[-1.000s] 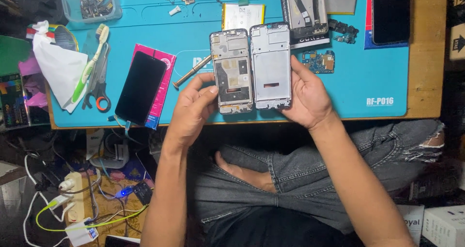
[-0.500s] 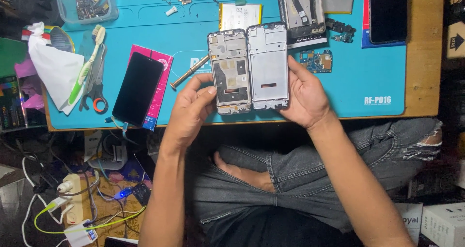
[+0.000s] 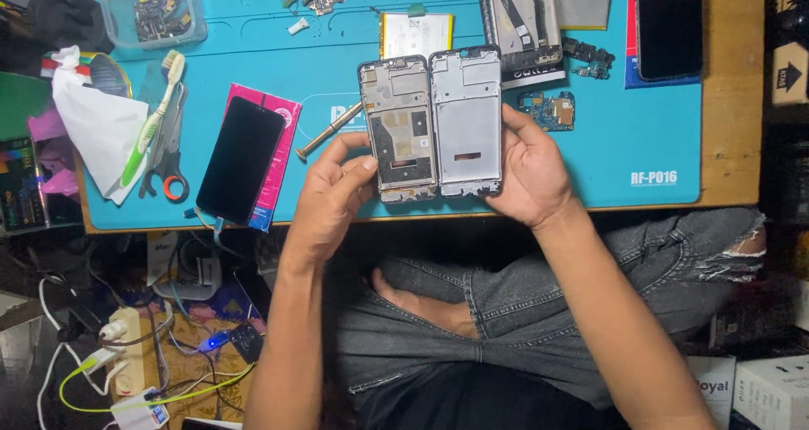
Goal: Assembling internal components of a smartphone, including the motherboard and frame on a repair mat.
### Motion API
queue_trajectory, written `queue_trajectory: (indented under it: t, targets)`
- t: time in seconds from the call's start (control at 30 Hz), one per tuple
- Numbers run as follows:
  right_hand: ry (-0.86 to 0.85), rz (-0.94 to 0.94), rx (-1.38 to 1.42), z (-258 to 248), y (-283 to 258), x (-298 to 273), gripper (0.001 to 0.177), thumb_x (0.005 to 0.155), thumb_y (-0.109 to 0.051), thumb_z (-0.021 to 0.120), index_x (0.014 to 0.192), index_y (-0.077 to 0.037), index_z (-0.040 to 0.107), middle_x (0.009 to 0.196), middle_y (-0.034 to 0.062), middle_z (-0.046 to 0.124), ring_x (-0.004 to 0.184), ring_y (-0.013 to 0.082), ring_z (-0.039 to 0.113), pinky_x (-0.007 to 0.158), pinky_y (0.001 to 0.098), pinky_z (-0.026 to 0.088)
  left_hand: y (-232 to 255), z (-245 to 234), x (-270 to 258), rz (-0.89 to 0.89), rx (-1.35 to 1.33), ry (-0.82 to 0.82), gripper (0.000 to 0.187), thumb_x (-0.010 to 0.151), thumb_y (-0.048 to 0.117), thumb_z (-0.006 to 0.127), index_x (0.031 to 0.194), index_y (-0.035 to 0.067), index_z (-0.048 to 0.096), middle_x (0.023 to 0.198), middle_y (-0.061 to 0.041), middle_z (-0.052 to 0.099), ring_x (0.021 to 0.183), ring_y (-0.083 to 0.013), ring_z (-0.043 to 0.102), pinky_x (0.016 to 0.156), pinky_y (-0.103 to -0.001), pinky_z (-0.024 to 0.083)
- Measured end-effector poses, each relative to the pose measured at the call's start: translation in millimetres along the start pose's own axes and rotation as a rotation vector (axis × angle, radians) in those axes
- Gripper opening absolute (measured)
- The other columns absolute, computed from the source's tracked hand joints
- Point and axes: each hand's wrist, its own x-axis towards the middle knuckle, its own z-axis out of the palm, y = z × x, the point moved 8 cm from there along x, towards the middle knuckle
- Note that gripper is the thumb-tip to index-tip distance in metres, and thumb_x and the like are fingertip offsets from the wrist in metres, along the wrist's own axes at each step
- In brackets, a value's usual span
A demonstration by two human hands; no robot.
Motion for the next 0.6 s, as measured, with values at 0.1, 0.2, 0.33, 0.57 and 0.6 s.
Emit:
queue_trajectory:
  t: [0.1,0.2,0.33,0.57,0.6]
  targets:
    - [0.003,0.006,0.008,-8,0,1,0.051,0.107,-0.041,0.051,0.142,-0.01,0.07,0.137,0.0225,0.074,0.129,0.042,0.07,0.112,0.0624,0.056,0,0,0,0.002,0.0,0.003,0.034,0.105,0.011,0.063,0.139,0.004,0.061,0.114,-0.021,0.079,0.109,-0.026,0.077,0.101,-0.042,0.063]
    - [-0.004,0.011,0.009,-7,0,1,0.051,0.106,-0.042,0.051,0.14,-0.01,0.071,0.136,0.0225,0.074,0.128,0.0417,0.071,0.112,0.0622,0.056,1,0,-1,0.004,-0.006,0.007,0.034,0.105,0.011,0.064,0.139,0.004,0.061,0.114,-0.02,0.079,0.109,-0.0251,0.077,0.101,-0.041,0.063]
    - [0.001,0.005,-0.002,-3,1,-3,0.051,0.104,-0.041,0.052,0.139,-0.01,0.073,0.133,0.0212,0.076,0.125,0.0398,0.073,0.109,0.0596,0.058,1,0,-1,0.002,-0.016,0.011,0.036,0.105,0.011,0.064,0.139,0.004,0.061,0.114,-0.02,0.079,0.108,-0.0253,0.078,0.101,-0.041,0.063]
    - [-0.001,0.007,0.002,-3,1,-2,0.052,0.103,-0.041,0.052,0.139,-0.01,0.073,0.133,0.0216,0.076,0.125,0.0403,0.073,0.108,0.0597,0.059,3,1,-2,-0.003,-0.017,0.024,0.037,0.104,0.012,0.065,0.14,0.004,0.062,0.115,-0.022,0.078,0.109,-0.0265,0.077,0.101,-0.04,0.063]
    - [0.002,0.007,0.003,-2,1,-3,0.052,0.103,-0.042,0.052,0.138,-0.01,0.074,0.133,0.0217,0.076,0.125,0.0405,0.073,0.107,0.0598,0.059,4,2,-2,-0.003,-0.014,0.025,0.037,0.104,0.012,0.065,0.14,0.004,0.062,0.115,-0.022,0.079,0.108,-0.0266,0.078,0.101,-0.04,0.063]
